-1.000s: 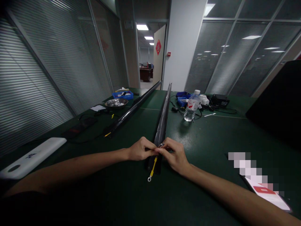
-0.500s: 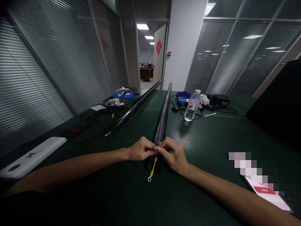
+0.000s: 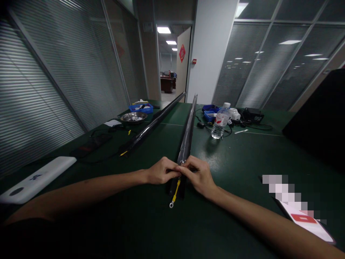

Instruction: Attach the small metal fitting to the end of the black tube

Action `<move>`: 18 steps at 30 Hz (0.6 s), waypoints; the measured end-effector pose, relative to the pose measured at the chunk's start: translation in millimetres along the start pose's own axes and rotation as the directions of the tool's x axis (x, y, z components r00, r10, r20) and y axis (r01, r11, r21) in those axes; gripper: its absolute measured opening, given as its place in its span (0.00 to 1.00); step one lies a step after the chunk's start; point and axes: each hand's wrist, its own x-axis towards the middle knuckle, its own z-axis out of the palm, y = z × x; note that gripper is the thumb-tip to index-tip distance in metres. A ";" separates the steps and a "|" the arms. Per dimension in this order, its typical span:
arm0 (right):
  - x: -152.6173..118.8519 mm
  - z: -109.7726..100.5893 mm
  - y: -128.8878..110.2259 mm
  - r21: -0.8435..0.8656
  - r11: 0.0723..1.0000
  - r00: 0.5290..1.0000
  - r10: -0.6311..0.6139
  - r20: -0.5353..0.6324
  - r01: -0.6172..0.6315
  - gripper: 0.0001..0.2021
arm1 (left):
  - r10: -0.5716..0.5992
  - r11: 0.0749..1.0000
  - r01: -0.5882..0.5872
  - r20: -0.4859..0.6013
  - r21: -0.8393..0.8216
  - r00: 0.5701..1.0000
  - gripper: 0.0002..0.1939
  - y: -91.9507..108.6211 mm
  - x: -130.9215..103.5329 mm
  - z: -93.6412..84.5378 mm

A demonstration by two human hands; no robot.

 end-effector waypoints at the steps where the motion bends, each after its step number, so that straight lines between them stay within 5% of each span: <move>1: 0.6 -0.2 0.6 0.000 1.000 1.000 0.004 0.008 -0.004 0.15 | 0.006 1.000 -0.006 0.002 -0.003 1.000 0.08 -0.3 0.0 -0.2; 6: 3.0 -1.3 1.6 -0.007 1.000 0.996 -0.021 0.081 0.022 0.12 | 0.007 1.000 -0.007 0.017 0.006 1.000 0.10 -3.4 0.0 0.1; 12: 2.3 -1.4 7.4 0.154 0.979 0.986 0.118 0.116 -0.136 0.12 | -0.033 0.998 0.031 0.043 0.055 0.999 0.12 -6.1 3.9 2.2; 18: 1.7 -1.7 11.2 0.261 0.934 0.965 0.205 0.161 -0.242 0.14 | -0.115 0.989 0.124 0.109 -0.077 0.987 0.11 -5.6 6.4 -0.2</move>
